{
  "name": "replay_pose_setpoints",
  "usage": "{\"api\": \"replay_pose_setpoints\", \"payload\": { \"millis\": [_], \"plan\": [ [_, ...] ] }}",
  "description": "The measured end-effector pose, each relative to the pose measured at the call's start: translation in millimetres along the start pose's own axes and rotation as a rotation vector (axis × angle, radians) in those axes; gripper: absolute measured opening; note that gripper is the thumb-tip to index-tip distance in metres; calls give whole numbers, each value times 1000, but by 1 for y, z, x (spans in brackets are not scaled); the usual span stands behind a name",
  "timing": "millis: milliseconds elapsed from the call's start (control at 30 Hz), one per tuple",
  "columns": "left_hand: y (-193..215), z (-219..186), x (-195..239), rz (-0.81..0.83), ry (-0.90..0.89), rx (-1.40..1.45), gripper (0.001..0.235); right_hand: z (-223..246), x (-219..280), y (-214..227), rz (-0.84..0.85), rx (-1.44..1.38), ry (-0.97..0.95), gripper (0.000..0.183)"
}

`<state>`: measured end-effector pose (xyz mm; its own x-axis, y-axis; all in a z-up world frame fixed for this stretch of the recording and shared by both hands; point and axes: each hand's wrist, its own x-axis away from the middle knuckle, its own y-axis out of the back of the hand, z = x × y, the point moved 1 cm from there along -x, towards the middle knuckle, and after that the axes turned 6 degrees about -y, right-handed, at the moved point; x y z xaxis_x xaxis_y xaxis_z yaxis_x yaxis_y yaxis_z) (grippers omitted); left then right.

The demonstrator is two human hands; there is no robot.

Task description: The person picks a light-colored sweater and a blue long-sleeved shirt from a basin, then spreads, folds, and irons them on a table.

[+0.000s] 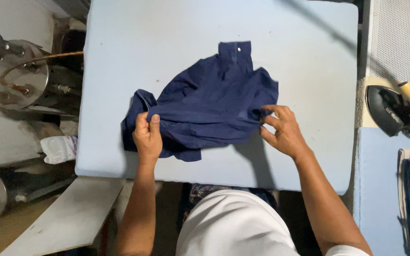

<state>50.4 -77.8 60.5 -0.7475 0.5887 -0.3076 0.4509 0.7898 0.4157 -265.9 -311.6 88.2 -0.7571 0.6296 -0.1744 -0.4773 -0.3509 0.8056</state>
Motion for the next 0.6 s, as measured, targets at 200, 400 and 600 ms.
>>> {"api": "replay_pose_setpoints", "payload": {
  "millis": [200,400,600],
  "plan": [
    [-14,-14,-10,-15,-54,97,27,44,25,57,4,-344,-56,13],
    [-15,-42,-35,-43,-17,131,29,42,-1,76,56,-758,-437,9],
    [-5,-56,-67,-144,-182,141,29,39,-26,146,305,-812,-299,17]
  ]
}}
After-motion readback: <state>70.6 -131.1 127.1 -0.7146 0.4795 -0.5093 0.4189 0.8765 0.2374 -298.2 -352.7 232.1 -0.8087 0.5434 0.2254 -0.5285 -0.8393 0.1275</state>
